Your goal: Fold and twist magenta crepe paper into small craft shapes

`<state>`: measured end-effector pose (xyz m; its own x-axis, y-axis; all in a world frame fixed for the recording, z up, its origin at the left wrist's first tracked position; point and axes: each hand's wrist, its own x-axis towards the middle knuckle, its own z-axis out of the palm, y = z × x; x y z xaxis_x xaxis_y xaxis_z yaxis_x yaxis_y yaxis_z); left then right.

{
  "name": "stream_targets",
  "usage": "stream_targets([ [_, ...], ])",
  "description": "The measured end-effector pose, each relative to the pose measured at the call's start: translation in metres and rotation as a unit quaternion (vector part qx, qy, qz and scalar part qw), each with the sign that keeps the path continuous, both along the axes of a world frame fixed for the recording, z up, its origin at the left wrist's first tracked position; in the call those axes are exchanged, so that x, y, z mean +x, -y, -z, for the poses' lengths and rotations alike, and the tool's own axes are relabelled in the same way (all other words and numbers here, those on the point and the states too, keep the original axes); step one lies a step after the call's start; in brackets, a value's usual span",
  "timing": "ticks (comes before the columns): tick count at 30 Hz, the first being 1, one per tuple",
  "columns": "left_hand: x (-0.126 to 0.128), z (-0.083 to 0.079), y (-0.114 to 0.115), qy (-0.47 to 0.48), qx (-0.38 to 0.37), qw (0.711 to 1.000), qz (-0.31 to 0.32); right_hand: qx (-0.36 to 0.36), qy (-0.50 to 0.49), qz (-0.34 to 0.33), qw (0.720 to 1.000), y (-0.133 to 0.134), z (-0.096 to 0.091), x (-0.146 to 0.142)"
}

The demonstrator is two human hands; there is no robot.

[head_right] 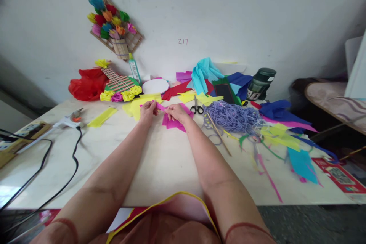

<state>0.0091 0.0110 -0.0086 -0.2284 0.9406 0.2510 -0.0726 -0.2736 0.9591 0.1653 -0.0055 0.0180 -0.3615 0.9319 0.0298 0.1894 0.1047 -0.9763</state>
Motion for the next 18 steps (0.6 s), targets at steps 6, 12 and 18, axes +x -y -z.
stream_targets([
  [6, 0.0009, -0.001, -0.0003, 0.033, 0.001, 0.999, -0.018, -0.003, -0.007, -0.018, 1.0, -0.0005, 0.0001, -0.0007],
  [12, 0.0036, -0.0051, 0.0003, 0.027, -0.003, 0.999, -0.042, -0.006, -0.022, -0.023, 0.999, -0.0001, 0.0002, 0.0002],
  [18, 0.0102, -0.009, 0.0081, -0.004, -0.008, 0.999, 0.04, -0.003, -0.083, 0.017, 0.996, -0.0051, 0.0048, 0.0004],
])
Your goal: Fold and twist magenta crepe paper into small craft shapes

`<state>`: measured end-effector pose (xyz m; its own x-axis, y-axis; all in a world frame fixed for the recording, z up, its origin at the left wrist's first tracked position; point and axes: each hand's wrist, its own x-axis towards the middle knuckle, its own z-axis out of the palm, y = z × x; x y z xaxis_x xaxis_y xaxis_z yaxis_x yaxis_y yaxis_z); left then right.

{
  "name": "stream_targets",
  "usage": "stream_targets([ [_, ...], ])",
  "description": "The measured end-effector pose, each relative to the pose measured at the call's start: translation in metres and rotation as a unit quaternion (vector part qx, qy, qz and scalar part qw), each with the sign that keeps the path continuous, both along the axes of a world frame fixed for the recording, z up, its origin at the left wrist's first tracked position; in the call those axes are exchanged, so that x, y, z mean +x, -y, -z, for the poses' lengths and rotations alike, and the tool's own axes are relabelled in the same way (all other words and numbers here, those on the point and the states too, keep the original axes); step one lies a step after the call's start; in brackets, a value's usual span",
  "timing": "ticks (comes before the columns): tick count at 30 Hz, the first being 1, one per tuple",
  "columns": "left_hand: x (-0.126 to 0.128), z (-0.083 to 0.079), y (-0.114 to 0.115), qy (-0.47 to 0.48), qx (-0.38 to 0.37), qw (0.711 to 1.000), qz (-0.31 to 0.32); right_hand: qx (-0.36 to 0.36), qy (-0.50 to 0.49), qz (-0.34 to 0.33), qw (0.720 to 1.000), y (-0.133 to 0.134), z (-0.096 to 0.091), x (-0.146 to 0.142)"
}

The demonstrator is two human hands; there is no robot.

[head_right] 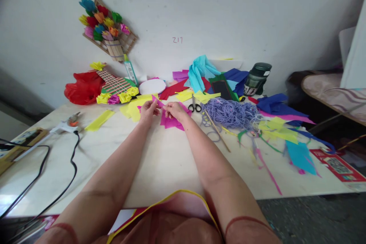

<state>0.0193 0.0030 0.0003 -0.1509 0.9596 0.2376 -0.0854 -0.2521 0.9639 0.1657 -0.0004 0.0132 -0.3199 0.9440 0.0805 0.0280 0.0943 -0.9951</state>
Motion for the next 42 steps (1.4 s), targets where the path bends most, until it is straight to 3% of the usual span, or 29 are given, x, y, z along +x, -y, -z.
stream_targets([
  [3, 0.0, 0.002, 0.001, -0.034, -0.001, 0.999, 0.04, -0.01, -0.015, -0.006, 1.0, -0.001, 0.001, -0.001],
  [14, 0.0, 0.006, -0.004, -0.014, 0.021, 0.999, 0.035, -0.033, 0.041, -0.048, 0.997, 0.002, -0.002, -0.003],
  [17, -0.003, 0.005, -0.009, 0.003, 0.028, 1.0, -0.004, -0.023, 0.037, -0.044, 0.998, 0.004, -0.004, -0.003],
  [21, -0.015, 0.0, -0.015, 0.03, 0.015, 0.995, -0.092, -0.015, 0.029, 0.02, 0.999, 0.002, -0.003, -0.002],
  [27, -0.025, 0.006, -0.021, -0.102, 0.01, 0.985, -0.136, -0.019, 0.033, 0.09, 0.995, -0.005, 0.0, 0.006],
  [34, -0.025, 0.006, -0.017, -0.354, -0.036, 0.919, -0.17, -0.034, 0.036, 0.119, 0.992, -0.006, -0.002, 0.011],
  [42, -0.019, -0.006, -0.002, -0.521, -0.107, 0.828, -0.177, -0.039, 0.037, 0.128, 0.99, -0.006, -0.002, 0.012],
])
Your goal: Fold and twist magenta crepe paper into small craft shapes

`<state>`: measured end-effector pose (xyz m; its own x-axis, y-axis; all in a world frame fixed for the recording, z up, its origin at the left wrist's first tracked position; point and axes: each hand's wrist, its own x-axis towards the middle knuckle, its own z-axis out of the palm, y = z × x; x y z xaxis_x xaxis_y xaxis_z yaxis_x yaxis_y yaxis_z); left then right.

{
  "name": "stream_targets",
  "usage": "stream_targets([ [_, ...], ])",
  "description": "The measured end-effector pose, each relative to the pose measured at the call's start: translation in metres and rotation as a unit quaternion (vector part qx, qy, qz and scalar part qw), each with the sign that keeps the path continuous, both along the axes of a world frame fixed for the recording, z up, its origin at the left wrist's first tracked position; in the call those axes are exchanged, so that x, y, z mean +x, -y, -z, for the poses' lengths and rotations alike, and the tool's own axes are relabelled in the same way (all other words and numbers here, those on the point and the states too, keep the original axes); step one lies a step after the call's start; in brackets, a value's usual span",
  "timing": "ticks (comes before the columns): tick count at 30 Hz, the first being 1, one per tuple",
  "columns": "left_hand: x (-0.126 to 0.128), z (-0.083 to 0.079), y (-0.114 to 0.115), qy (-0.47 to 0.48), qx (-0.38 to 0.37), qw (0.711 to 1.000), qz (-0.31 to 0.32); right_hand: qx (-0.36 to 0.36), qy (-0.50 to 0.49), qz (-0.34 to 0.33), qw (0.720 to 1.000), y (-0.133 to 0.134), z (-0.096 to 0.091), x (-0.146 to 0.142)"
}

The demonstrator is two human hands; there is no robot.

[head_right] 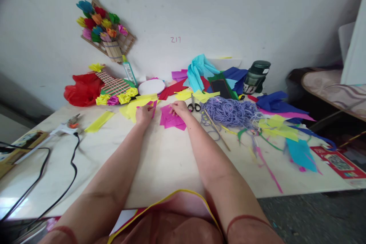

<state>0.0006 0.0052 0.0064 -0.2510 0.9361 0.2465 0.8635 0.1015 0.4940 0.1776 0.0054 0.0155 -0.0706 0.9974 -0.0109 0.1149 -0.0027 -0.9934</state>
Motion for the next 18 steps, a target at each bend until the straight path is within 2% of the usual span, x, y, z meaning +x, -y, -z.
stream_targets([
  [4, 0.002, 0.0, 0.002, -0.055, -0.015, 0.998, -0.031, 0.004, 0.003, 0.001, 1.0, 0.0, 0.0, 0.001],
  [8, 0.002, 0.003, 0.0, -0.045, 0.016, 0.998, -0.035, 0.003, 0.005, 0.002, 1.0, 0.0, -0.001, 0.003],
  [11, 0.005, 0.001, 0.003, -0.055, 0.05, 0.997, -0.014, 0.008, 0.006, 0.006, 1.0, 0.0, -0.002, 0.003],
  [14, 0.009, -0.003, 0.009, -0.11, 0.093, 0.989, 0.032, 0.011, 0.008, 0.01, 1.0, 0.001, -0.004, 0.003],
  [18, 0.009, -0.004, 0.012, -0.161, 0.11, 0.976, 0.094, 0.012, 0.003, 0.012, 1.0, 0.001, -0.004, 0.004],
])
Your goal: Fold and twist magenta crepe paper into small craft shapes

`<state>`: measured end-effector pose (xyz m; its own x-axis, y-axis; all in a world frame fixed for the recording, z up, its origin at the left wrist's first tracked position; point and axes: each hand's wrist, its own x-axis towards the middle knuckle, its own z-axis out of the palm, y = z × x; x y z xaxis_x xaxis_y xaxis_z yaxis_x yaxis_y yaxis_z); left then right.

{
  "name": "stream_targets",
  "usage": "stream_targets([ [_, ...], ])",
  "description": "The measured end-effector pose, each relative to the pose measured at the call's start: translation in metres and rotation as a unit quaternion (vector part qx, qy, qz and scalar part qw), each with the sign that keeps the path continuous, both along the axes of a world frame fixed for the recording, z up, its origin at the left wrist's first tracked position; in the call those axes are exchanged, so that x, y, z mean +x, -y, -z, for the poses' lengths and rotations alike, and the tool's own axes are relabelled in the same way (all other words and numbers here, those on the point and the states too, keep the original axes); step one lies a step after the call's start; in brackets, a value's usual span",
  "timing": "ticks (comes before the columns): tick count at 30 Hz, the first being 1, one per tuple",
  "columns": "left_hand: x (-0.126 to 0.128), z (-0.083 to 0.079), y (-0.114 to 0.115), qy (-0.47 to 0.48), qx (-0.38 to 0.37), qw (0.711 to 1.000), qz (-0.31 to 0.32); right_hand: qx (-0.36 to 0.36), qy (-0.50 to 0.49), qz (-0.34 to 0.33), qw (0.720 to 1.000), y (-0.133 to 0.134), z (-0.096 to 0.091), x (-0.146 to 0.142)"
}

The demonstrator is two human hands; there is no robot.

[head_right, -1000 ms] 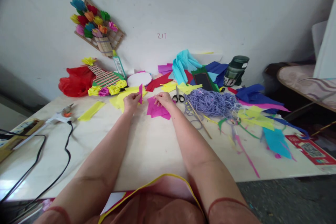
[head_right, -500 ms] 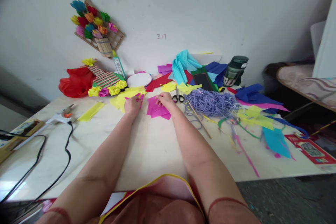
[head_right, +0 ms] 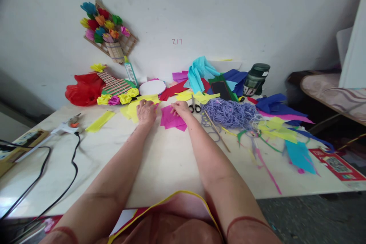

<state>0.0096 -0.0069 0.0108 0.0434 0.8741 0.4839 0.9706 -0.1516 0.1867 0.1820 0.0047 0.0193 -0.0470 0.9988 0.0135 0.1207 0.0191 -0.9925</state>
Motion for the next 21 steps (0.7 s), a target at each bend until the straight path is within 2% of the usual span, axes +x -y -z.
stream_targets([
  [6, -0.003, 0.012, -0.006, -0.031, -0.025, 0.999, 0.003, 0.011, -0.004, 0.002, 1.0, -0.001, 0.001, 0.002],
  [12, 0.003, 0.016, -0.005, -0.042, -0.12, 0.992, -0.001, 0.011, 0.032, 0.005, 0.999, -0.002, 0.002, 0.003],
  [15, 0.004, 0.017, -0.004, -0.038, -0.142, 0.989, -0.008, 0.02, 0.053, 0.001, 0.998, -0.004, 0.002, 0.005],
  [18, 0.003, 0.017, -0.004, -0.032, -0.135, 0.99, -0.006, 0.045, 0.095, -0.004, 0.994, -0.009, 0.006, 0.009],
  [21, 0.004, 0.016, -0.003, -0.034, -0.089, 0.995, 0.01, 0.083, 0.172, -0.001, 0.982, -0.017, 0.009, 0.016],
])
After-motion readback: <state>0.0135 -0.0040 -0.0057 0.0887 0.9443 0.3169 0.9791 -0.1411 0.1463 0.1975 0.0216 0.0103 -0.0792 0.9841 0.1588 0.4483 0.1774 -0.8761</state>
